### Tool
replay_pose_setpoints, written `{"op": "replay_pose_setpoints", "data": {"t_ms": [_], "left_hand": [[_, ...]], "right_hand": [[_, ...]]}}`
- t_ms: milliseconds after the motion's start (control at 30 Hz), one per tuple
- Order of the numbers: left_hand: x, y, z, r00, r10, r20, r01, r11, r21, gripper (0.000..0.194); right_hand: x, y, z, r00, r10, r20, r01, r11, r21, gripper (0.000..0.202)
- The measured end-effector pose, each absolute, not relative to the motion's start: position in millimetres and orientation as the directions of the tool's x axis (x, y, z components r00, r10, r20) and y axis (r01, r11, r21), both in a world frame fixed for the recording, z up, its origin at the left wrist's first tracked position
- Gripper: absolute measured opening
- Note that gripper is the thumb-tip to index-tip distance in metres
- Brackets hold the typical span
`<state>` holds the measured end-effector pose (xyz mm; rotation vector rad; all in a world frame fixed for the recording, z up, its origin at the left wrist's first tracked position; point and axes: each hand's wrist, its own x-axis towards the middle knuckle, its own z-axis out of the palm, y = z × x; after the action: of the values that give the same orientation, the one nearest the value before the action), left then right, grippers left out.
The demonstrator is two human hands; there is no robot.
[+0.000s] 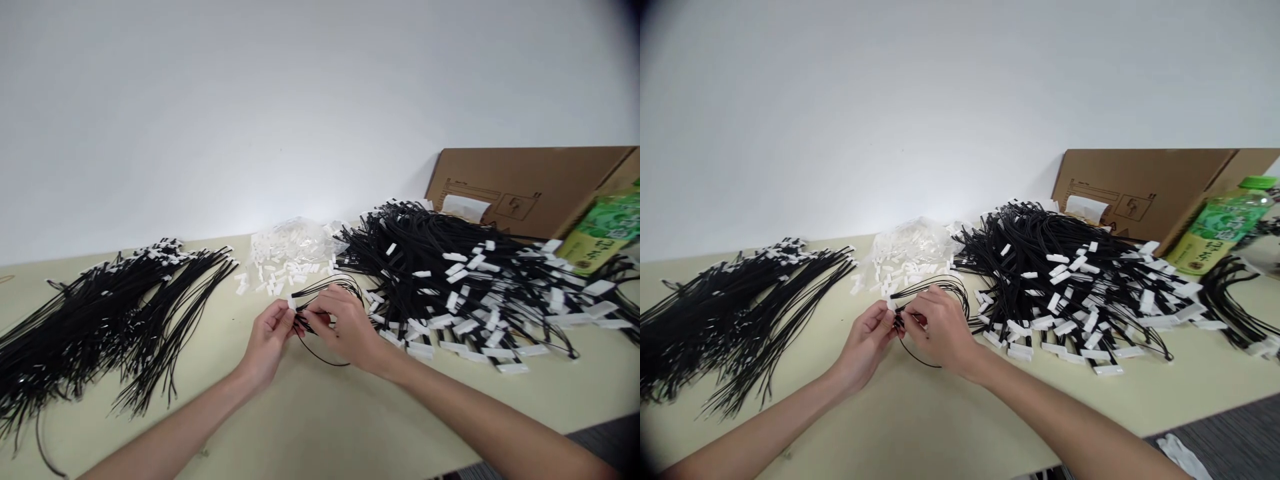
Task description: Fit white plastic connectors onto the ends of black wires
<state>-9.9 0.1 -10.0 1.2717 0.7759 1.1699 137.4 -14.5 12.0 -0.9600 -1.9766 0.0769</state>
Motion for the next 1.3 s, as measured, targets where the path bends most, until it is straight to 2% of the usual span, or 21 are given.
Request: {"op": "replay_pose_setpoints", "data": {"t_ms": [300,433,533,667,800,900,1000,1067,1100,1133,1167,1200,1300], "left_hand": [[-9.2,-1.9,-8.0,0.282,0.944,0.171,-0.195,-0.118,0.974,0.018],[-9.0,-1.1,-7.9,0.243,0.953,0.181,-0.156,-0.146,0.977,0.020],[-12.1,-2.7,-5.7,0.196,0.950,0.243,-0.037,-0.240,0.970,0.021],[-17.8,-9.5,-1.0,0.227,0.898,0.377,0.165,-0.417,0.894,0.020],[-14.7,-16.9,0.9,0.293,0.873,0.389,0.224,-0.458,0.860,0.024],[-10.4,-16.9,-1.3,0.297,0.893,0.337,0.155,-0.394,0.906,0.022],[-19.0,-12.5,2.2,0.172,0.945,0.279,0.077,-0.295,0.952,0.024],[-36.0,-14.3,14.3,0.042,0.983,0.178,-0.029,-0.177,0.984,0.021],[-47.3,-18.4,23.2,0.002,0.996,0.091,-0.120,-0.090,0.989,0.018],[-59.7,-24.9,33.2,0.011,1.000,-0.013,-0.219,0.015,0.976,0.016],[-72.2,-33.2,42.9,0.055,0.996,-0.074,-0.302,0.087,0.949,0.018],[-84.1,-42.8,51.0,0.052,0.997,-0.062,-0.376,0.077,0.923,0.020],[-106.7,-70.9,56.2,-0.033,0.999,-0.035,-0.531,0.012,0.847,0.020]], "right_hand": [[138.3,-14.4,9.8,-0.307,0.630,0.713,0.591,0.714,-0.376,0.018],[136.9,-13.1,5.8,-0.195,0.628,0.754,0.608,0.680,-0.410,0.011],[134.7,-14.6,5.3,-0.106,0.610,0.785,0.611,0.663,-0.433,0.010],[127.3,-22.3,9.0,-0.129,0.600,0.790,0.625,0.667,-0.405,0.017],[118.2,-30.9,16.0,0.005,0.663,0.749,0.579,0.608,-0.543,0.015],[121.3,-36.9,31.9,0.086,0.689,0.720,0.506,0.592,-0.627,0.021],[145.9,-46.3,67.1,0.160,0.724,0.671,0.295,0.614,-0.732,0.024],[176.5,-58.3,98.5,0.191,0.834,0.517,-0.050,0.535,-0.844,0.031],[194.5,-67.3,114.1,0.169,0.909,0.381,-0.285,0.415,-0.864,0.031],[212.8,-78.5,128.3,0.062,0.965,0.253,-0.482,0.251,-0.839,0.028],[230.0,-91.9,140.2,-0.039,0.982,0.187,-0.612,0.125,-0.781,0.026],[244.9,-107.1,149.3,-0.062,0.981,0.185,-0.699,0.090,-0.710,0.027],[270.7,-155.8,160.9,-0.147,0.968,0.204,-0.759,0.022,-0.651,0.029]]}}
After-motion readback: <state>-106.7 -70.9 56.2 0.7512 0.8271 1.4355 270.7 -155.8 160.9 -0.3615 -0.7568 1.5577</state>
